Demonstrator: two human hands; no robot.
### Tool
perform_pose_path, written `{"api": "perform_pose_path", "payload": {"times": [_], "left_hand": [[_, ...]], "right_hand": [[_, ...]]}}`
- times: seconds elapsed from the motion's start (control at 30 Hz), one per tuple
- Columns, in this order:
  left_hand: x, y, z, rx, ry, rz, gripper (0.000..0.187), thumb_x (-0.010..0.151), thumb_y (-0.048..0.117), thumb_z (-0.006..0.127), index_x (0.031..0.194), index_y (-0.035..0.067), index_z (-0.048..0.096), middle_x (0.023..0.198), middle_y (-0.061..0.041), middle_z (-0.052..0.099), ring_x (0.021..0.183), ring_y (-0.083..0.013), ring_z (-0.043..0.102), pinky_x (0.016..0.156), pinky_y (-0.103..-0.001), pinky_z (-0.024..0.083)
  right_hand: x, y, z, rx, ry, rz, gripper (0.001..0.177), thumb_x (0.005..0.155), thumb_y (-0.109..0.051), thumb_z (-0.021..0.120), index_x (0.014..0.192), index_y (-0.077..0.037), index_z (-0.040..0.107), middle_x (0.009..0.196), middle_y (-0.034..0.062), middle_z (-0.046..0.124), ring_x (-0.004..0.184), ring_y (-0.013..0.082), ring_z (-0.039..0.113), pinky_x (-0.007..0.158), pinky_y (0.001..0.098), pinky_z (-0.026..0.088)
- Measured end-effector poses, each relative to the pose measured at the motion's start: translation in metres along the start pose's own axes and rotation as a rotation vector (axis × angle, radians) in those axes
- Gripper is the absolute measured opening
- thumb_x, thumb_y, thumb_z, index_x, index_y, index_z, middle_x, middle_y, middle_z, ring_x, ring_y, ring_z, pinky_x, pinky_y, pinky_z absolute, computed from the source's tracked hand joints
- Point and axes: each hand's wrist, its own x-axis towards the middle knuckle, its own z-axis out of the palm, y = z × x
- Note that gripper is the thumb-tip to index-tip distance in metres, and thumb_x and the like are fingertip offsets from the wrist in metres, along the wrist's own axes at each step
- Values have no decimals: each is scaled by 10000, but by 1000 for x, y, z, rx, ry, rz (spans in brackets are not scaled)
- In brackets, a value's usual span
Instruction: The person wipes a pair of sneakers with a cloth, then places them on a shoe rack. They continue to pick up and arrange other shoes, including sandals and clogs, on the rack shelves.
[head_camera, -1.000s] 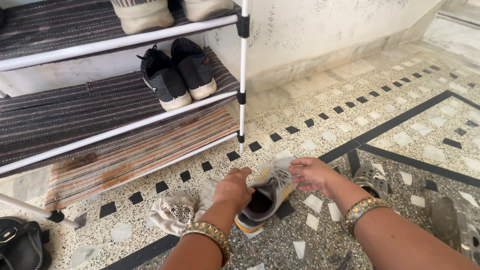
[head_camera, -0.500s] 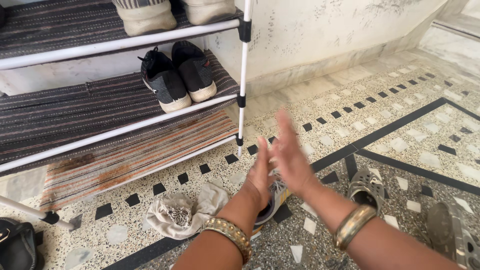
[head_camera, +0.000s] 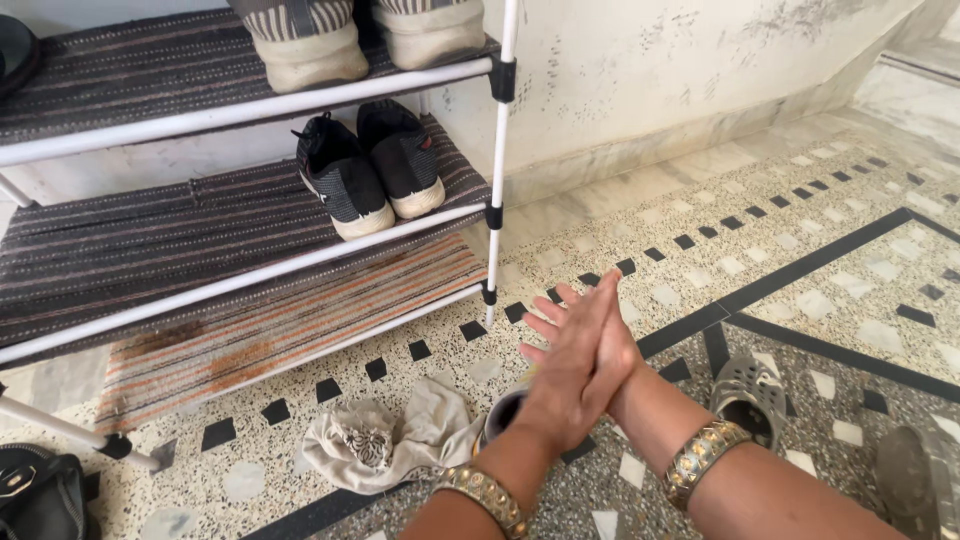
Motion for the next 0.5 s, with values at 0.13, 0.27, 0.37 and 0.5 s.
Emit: {"api": "perform_pose_path", "payload": {"times": [0.13, 0.27, 0.37, 0.5], "left_hand": [[-2, -24, -15, 342, -65, -215, 876, 967, 609, 520, 1649, 182, 174, 1717, -181, 149, 1582, -404, 85, 1257, -476, 114], [-18, -43, -28, 598, -407, -560, 920, 902, 555, 648, 1657, 359, 161, 1718, -168, 77, 1567, -399, 85, 1246, -475, 186], [-35, -55, -31, 770, -610, -765, 922, 885, 524, 724, 1627, 306, 224, 1703, -200, 57, 1565, -391, 105, 1256, -477, 209], [-55, -73, -31, 888, -780, -878, 766, 904, 523, 775, 1500, 142, 483, 1681, -213, 180, 1530, -384, 277, 1205, -462, 353]], "right_hand": [[-11, -24, 29, -59, 88, 55, 1020, 802, -837, 156, 1629, -240, 184, 1649, 110, 316, 1494, 321, 309, 1201, 527, 296], [3, -32, 24, -371, 107, 138, 971, 837, -794, 295, 1575, -164, 339, 1607, 113, 434, 1450, 264, 411, 1146, 544, 300], [11, -5, 7, -535, 116, 296, 834, 870, -680, 471, 1502, -135, 480, 1505, 125, 564, 1339, 280, 555, 1083, 514, 456], [21, 25, -15, -689, 55, 385, 708, 903, -555, 616, 1453, -121, 518, 1392, 111, 640, 1235, 253, 629, 1009, 438, 533]]}}
